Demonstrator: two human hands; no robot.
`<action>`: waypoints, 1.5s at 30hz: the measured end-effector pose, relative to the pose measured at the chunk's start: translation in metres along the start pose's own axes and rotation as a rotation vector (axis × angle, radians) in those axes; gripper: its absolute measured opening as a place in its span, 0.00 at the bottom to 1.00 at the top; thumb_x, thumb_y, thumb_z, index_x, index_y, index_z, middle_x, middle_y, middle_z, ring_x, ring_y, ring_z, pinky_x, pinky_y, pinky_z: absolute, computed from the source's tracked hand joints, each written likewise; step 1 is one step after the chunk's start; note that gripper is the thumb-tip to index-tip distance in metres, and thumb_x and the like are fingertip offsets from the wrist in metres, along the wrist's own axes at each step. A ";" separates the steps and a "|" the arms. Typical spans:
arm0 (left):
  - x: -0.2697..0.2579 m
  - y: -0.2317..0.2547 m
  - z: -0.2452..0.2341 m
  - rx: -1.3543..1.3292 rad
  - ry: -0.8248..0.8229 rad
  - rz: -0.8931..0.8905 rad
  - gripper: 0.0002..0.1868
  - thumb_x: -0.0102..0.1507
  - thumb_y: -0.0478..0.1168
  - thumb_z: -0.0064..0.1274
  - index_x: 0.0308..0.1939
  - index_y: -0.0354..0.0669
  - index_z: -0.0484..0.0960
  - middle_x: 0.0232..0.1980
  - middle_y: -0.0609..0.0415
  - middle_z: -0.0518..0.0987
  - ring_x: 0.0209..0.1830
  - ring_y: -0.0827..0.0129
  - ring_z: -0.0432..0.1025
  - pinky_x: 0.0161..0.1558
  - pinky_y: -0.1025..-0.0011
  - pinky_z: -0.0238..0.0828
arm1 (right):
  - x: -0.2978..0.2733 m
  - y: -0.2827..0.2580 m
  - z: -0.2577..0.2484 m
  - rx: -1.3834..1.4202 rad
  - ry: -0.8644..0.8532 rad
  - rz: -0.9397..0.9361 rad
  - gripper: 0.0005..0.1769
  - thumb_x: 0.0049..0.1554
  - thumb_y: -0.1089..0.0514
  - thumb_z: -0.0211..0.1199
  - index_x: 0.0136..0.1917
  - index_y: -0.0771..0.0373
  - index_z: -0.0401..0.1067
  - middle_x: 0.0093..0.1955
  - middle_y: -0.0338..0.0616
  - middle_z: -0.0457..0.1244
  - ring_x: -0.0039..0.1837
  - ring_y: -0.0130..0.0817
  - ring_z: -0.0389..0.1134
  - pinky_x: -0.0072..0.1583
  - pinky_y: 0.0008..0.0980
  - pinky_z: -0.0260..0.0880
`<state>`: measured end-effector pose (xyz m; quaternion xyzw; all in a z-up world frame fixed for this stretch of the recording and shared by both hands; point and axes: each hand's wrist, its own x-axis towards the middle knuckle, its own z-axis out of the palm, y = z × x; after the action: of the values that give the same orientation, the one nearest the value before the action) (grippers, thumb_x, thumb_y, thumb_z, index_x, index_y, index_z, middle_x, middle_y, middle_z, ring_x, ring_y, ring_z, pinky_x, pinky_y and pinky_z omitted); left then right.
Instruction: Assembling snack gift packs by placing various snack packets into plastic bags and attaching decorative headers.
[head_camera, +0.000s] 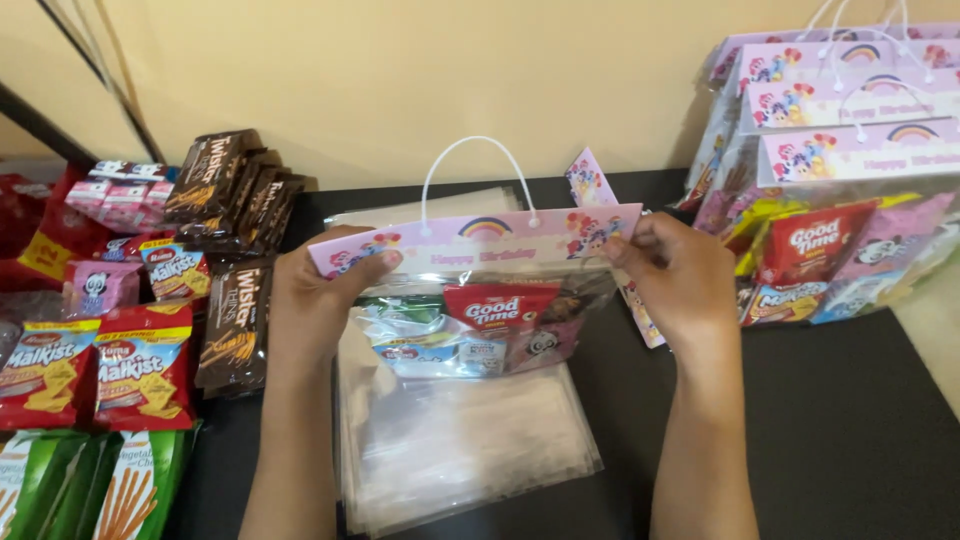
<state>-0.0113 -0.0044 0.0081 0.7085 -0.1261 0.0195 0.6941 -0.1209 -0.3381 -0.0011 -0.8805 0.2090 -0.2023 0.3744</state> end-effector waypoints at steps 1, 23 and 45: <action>-0.002 0.004 0.002 0.003 -0.009 0.000 0.11 0.57 0.29 0.74 0.42 0.41 0.93 0.30 0.50 0.82 0.35 0.73 0.73 0.46 0.72 0.77 | 0.000 0.001 0.002 0.002 0.006 0.007 0.15 0.63 0.42 0.78 0.55 0.52 0.84 0.44 0.39 0.75 0.49 0.39 0.79 0.56 0.35 0.75; 0.002 0.002 -0.031 0.084 -0.126 -0.035 0.15 0.58 0.28 0.73 0.48 0.34 0.90 0.38 0.48 0.86 0.40 0.71 0.75 0.52 0.67 0.76 | -0.005 -0.012 0.009 -0.023 0.079 -0.206 0.10 0.64 0.53 0.72 0.47 0.58 0.75 0.40 0.47 0.73 0.52 0.52 0.79 0.59 0.47 0.77; -0.083 0.033 0.133 -0.259 -0.445 -0.135 0.10 0.55 0.29 0.76 0.37 0.36 0.91 0.35 0.49 0.92 0.34 0.71 0.83 0.38 0.74 0.82 | -0.126 0.036 -0.218 -0.056 0.312 -0.011 0.08 0.70 0.72 0.63 0.61 0.66 0.76 0.55 0.43 0.73 0.56 0.26 0.71 0.62 0.27 0.69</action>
<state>-0.1175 -0.1235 0.0187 0.6074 -0.2294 -0.1995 0.7339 -0.3452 -0.4208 0.0861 -0.8496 0.2652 -0.3329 0.3116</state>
